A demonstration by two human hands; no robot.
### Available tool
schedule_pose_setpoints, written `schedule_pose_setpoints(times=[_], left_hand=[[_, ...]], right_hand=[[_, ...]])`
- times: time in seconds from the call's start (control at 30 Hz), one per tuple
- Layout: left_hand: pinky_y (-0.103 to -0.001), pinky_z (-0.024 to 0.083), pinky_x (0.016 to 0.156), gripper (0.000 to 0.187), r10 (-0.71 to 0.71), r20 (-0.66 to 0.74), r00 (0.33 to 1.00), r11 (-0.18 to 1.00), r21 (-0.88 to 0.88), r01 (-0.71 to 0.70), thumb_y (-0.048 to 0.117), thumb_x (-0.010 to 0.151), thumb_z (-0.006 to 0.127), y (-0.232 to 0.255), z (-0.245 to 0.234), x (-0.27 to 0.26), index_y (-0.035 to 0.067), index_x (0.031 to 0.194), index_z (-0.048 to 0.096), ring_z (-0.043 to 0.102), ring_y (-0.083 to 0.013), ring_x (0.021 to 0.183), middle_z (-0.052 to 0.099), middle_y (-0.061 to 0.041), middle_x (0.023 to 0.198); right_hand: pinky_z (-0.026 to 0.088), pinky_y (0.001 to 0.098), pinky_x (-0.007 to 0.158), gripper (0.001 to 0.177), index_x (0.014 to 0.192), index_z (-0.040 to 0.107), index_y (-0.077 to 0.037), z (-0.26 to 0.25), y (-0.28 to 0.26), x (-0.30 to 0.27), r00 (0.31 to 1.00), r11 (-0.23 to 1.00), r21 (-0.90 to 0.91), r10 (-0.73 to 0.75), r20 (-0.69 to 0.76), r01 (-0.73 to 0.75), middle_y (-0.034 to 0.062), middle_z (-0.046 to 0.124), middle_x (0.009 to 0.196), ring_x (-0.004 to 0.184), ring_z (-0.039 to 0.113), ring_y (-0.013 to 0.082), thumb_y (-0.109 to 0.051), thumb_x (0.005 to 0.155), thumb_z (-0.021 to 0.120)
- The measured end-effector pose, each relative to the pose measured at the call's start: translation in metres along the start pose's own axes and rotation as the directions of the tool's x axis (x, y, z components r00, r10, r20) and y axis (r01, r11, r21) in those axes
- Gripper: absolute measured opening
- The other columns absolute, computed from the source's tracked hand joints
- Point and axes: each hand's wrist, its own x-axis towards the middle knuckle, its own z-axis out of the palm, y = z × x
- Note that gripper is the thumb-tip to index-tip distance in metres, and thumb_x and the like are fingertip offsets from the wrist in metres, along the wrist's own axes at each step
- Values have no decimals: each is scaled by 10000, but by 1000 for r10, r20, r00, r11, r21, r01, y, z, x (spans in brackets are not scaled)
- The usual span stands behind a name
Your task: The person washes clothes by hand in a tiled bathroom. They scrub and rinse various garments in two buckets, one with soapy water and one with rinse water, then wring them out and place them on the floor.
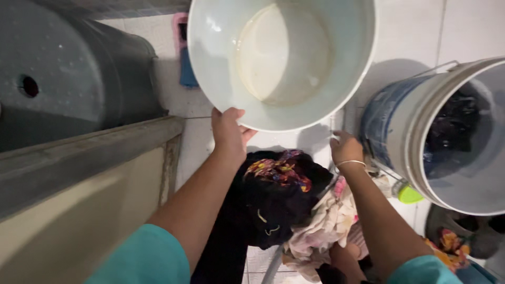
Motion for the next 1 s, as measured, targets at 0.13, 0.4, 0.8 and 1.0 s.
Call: schedule_pose_setpoints(times=[0.13, 0.4, 0.8, 1.0], left_hand=[[-604, 488, 1052, 737, -63, 55, 997, 998, -8, 63, 95, 831, 546, -4, 9, -8, 150, 1499, 239, 567, -478, 1265, 445, -176, 1439], [-568, 543, 976, 667, -354, 10, 935, 835, 454, 311, 279, 899, 597, -30, -5, -35, 127, 1496, 342, 626, -435, 1222, 495, -188, 1460], [-497, 588, 958, 482, -141, -101, 985, 951, 263, 163, 195, 960, 508, -58, -66, -44, -12, 1395, 498, 679, -369, 1128, 607, -248, 1350], [-520, 559, 970, 628, -205, 1, 979, 865, 468, 181, 357, 1012, 492, -49, 22, 8, 30, 1521, 323, 689, -417, 1136, 460, -238, 1455]], right_hand=[[535, 345, 825, 350, 1163, 736, -20, -24, -4, -15, 997, 881, 472, 59, -59, -24, 153, 772, 1027, 917, 735, 250, -269, 922, 686], [514, 321, 762, 327, 1078, 736, 35, -74, 17, -72, 992, 733, 674, 126, -1, -93, 132, 758, 936, 825, 656, 189, -257, 932, 722], [535, 284, 676, 270, 971, 753, 13, -96, 55, -115, 996, 763, 642, 11, 92, -68, 96, 742, 787, 722, 683, 154, -247, 918, 700], [511, 274, 591, 260, 1019, 745, -23, -112, 69, -135, 964, 716, 647, 164, 208, -262, 71, 753, 798, 708, 694, 124, -242, 892, 686]])
